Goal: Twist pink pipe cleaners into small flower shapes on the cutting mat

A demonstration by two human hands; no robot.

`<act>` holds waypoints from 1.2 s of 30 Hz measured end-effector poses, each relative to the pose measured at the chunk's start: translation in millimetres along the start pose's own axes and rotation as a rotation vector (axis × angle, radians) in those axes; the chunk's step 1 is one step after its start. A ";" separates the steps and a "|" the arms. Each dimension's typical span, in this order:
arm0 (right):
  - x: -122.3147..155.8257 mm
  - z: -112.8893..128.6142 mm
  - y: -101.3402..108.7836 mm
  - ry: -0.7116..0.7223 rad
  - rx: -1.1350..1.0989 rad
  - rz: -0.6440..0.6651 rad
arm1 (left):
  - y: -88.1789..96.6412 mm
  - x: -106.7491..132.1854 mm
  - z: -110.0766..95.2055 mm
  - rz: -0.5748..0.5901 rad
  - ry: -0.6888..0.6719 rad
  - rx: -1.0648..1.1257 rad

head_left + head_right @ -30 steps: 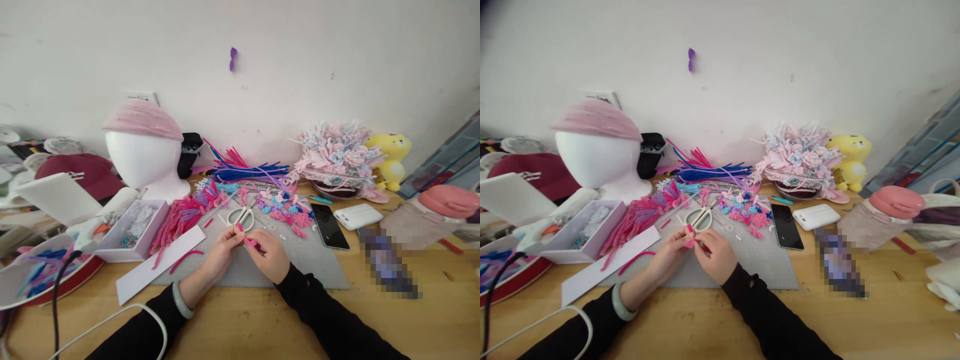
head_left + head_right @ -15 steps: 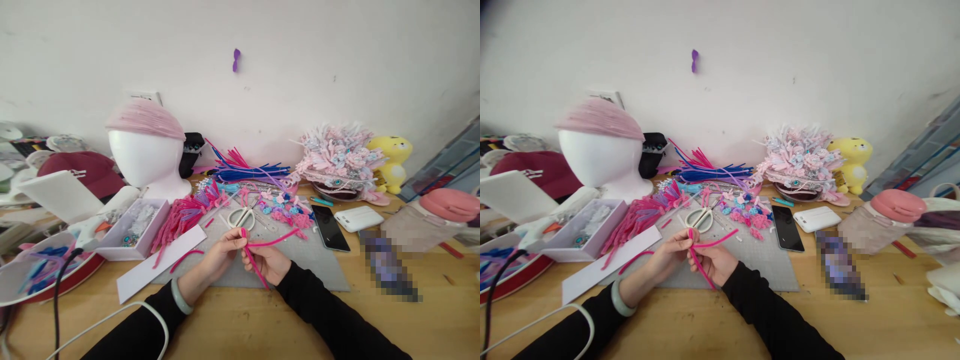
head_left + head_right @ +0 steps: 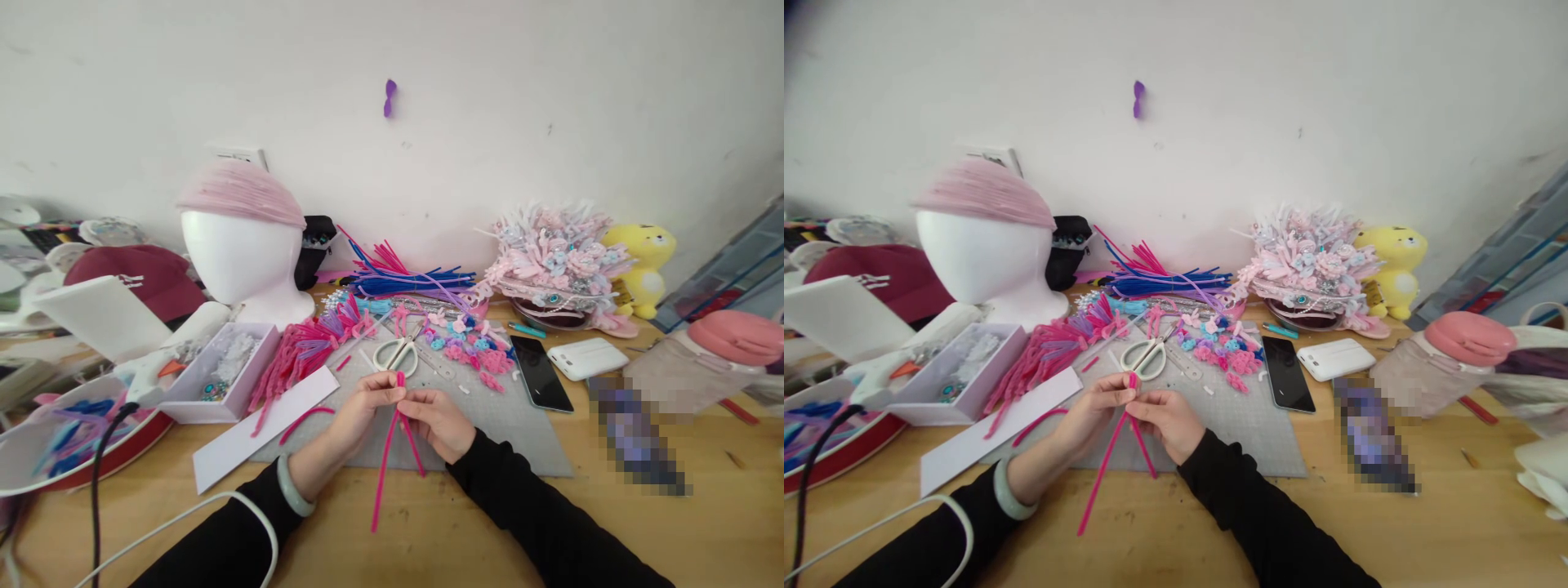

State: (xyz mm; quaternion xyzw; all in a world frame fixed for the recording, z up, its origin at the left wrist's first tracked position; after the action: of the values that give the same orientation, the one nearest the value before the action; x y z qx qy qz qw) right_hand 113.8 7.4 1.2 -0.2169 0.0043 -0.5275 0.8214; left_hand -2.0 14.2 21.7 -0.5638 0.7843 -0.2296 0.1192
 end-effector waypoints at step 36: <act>-2.2 7.3 7.1 0.184 0.356 -0.218 | 2.8 -8.5 5.3 -0.112 -0.178 -0.236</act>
State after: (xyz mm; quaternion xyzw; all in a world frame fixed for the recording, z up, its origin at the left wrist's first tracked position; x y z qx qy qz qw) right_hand 120.7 14.3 4.8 -0.0188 -0.0372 -0.6232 0.7810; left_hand 0.9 21.8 15.1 -0.6350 0.7595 -0.0914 0.1080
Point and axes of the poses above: each hand's wrist, its own x-axis away from the middle knuckle, its own y-axis out of the back of the hand, z = x × y, the point moved 2 cm from there along -x, towards the middle knuckle, and after that the axes turned 8 degrees about x, right-handed, at the moved point
